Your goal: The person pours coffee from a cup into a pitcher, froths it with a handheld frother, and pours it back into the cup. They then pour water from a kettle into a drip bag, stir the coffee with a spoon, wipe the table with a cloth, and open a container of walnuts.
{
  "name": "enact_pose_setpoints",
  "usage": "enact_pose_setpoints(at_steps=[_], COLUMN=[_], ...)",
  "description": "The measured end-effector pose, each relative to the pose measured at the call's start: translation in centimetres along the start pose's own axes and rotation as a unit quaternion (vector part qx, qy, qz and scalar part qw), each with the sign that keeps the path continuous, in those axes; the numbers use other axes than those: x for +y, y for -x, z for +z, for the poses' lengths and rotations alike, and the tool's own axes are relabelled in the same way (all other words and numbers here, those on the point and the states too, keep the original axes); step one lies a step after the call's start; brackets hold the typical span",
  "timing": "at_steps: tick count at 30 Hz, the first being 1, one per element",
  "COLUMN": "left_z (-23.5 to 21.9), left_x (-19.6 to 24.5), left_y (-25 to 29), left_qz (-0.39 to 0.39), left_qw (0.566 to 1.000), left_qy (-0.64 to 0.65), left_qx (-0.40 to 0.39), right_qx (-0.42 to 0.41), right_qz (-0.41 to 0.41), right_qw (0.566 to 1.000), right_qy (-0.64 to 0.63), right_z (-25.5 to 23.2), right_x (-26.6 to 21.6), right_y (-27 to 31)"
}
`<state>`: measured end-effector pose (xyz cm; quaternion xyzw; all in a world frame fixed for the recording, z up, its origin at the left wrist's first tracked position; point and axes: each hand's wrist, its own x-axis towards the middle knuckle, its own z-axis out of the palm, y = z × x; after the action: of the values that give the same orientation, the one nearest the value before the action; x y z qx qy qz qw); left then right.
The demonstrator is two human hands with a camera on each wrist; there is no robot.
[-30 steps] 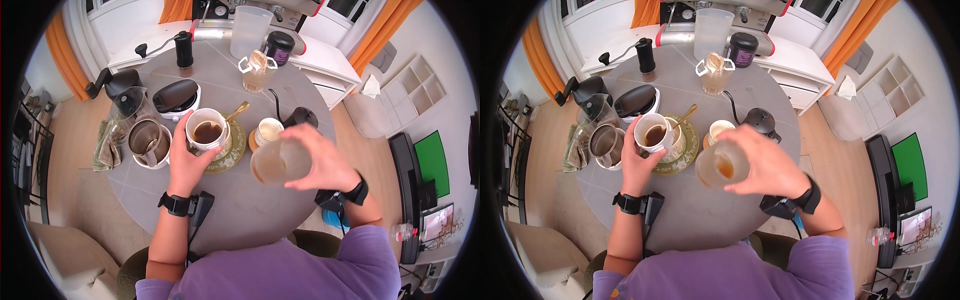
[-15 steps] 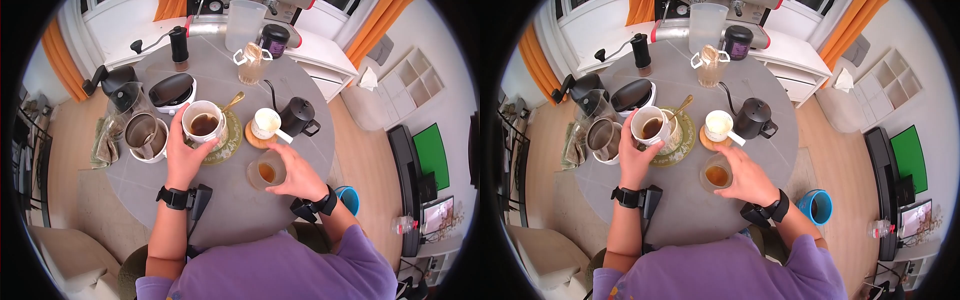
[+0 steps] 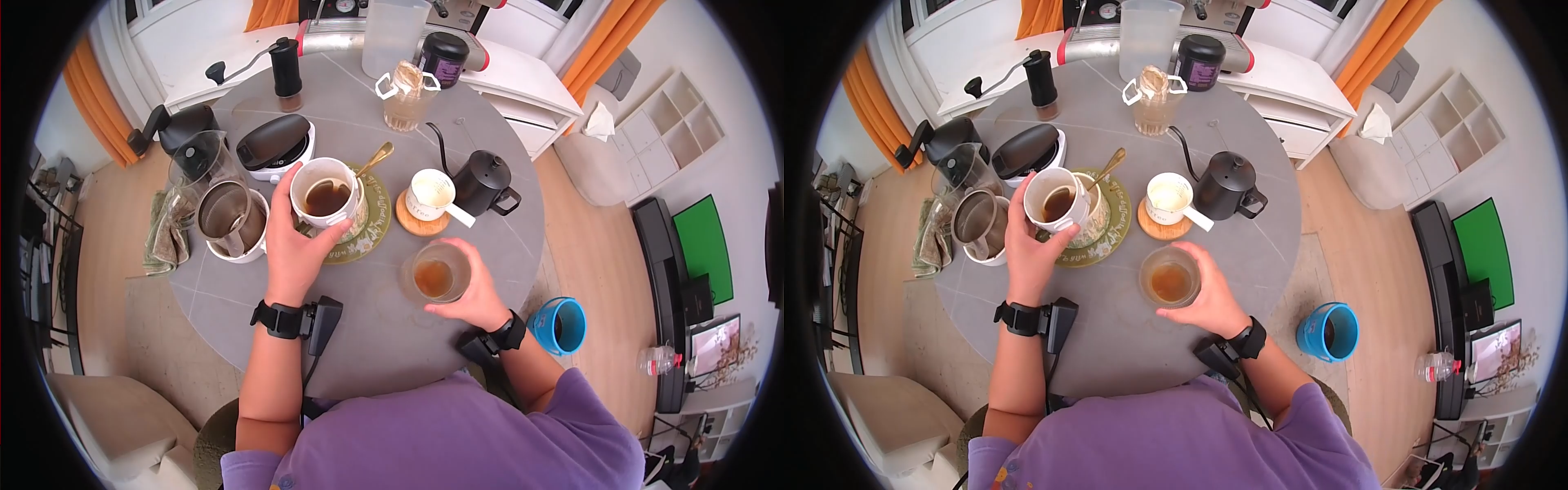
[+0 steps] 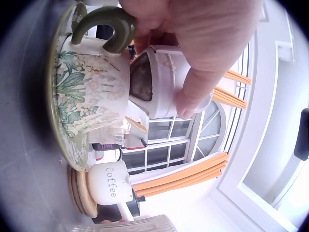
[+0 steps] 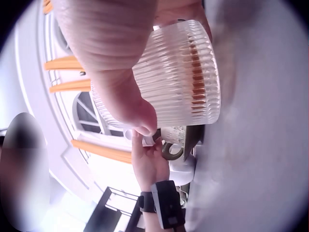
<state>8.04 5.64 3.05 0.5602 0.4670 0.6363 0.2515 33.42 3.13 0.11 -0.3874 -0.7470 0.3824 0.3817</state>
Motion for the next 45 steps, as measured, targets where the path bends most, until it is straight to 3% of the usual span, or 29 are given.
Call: enact_pose_setpoints(at_steps=[3, 7, 9, 17, 19, 23, 25, 28, 45], left_z=[-0.1, -0.3, -0.2, -0.1, -0.2, -0.2, -0.2, -0.3, -0.5], left_x=[-0.1, 0.1, 0.3, 0.1, 0.0, 0.1, 0.1, 0.1, -0.3], left_y=[0.1, 0.0, 0.0, 0.0, -0.2, -0.3, -0.4, -0.5, -0.9], left_qz=[-0.006, -0.026, -0.015, -0.008, 0.0, -0.005, -0.007, -0.006, -0.01], left_qw=[1.0, 0.999, 1.0, 1.0, 1.0, 1.0, 1.0, 1.0, 0.999], left_qy=[0.001, -0.017, -0.008, -0.001, -0.014, -0.006, -0.002, -0.009, -0.019], left_qx=[-0.005, -0.033, -0.018, -0.01, -0.014, -0.005, -0.007, -0.008, -0.025], right_qx=[0.012, 0.059, 0.072, 0.068, 0.064, 0.078, 0.084, 0.044, -0.023], right_qz=[-0.027, -0.018, -0.054, 0.015, -0.044, -0.02, -0.051, -0.076, -0.036], right_qw=[0.996, 0.997, 0.988, 0.997, 0.99, 0.983, 0.973, 0.943, 0.892], right_qy=[0.079, 0.045, 0.124, 0.034, 0.121, 0.163, 0.211, 0.32, 0.45], right_z=[-1.7, -3.0, -3.3, -2.9, -4.0, -6.1, -7.2, -8.3, -8.2], right_x=[-2.1, -5.2, -5.3, -6.5, -6.5, -7.9, -7.6, -8.0, -8.9], right_y=[-1.1, -3.0, -3.3, -4.6, -5.4, -7.3, -8.3, -9.6, -11.0])
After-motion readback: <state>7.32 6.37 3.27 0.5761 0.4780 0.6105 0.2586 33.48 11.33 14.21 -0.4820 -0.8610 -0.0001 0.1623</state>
